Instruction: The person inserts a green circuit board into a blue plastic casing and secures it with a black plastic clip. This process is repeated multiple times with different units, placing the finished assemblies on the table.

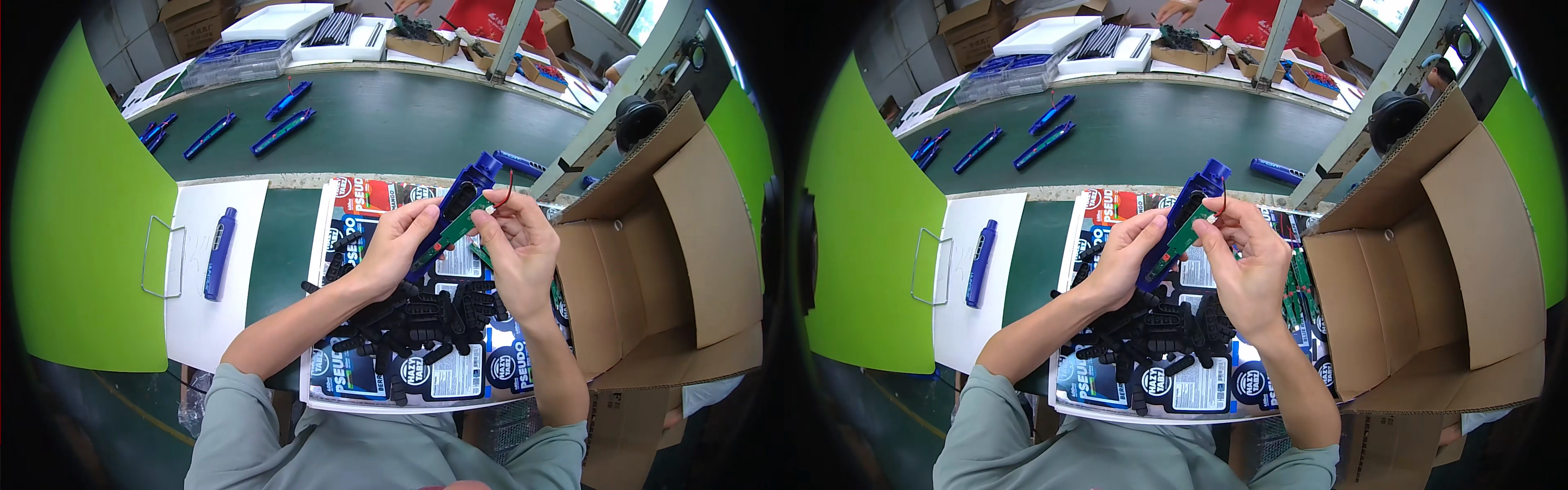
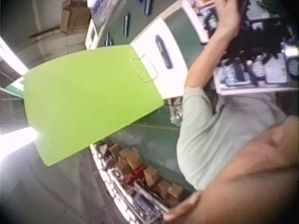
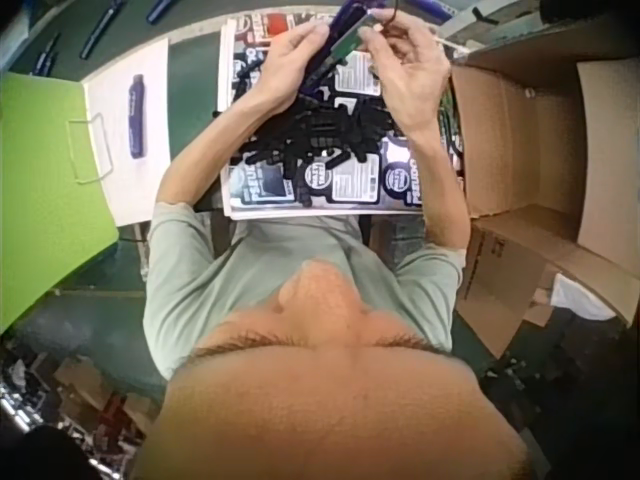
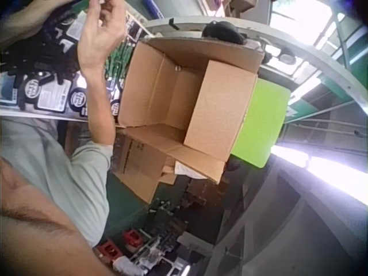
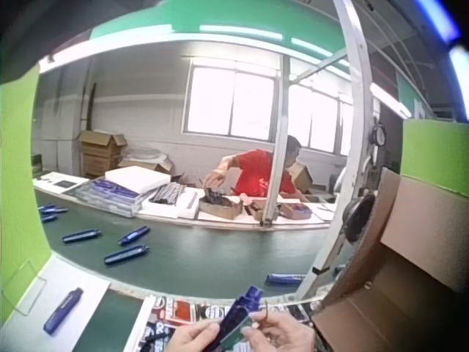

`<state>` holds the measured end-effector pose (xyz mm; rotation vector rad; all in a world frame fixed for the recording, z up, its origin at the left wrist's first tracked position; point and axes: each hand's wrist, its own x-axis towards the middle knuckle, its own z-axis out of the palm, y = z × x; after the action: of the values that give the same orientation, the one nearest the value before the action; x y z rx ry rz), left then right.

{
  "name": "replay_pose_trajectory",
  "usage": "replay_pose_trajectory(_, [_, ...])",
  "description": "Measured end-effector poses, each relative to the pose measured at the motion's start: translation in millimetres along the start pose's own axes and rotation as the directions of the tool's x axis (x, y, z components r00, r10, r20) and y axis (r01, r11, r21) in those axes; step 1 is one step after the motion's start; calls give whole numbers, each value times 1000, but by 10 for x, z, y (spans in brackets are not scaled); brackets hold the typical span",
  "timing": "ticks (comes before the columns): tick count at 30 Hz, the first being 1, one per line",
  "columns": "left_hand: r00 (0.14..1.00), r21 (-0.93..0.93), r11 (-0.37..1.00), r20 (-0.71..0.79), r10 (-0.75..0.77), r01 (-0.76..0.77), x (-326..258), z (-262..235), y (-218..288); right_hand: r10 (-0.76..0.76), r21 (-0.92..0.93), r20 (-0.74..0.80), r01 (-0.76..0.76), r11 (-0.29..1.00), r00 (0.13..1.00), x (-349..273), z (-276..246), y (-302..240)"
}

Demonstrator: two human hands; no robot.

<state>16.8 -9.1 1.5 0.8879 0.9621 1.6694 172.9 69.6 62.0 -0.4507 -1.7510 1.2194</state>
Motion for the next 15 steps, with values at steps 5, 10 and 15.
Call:
replay_pose_trajectory(5, [1000,18,1000,29,-12,11,-5,21,-17,-20,-180,0,20,984,1000,24,-47,-6])
replay_pose_trajectory(10, [1000,46,999,19,18,-19,-59,111,5,-307,-587,-15,240,773,952,36,10,30])
replay_pose_trajectory(15, [997,142,987,8,75,-76,-94,120,-61,-263,-547,-121,157,822,957,29,66,102])
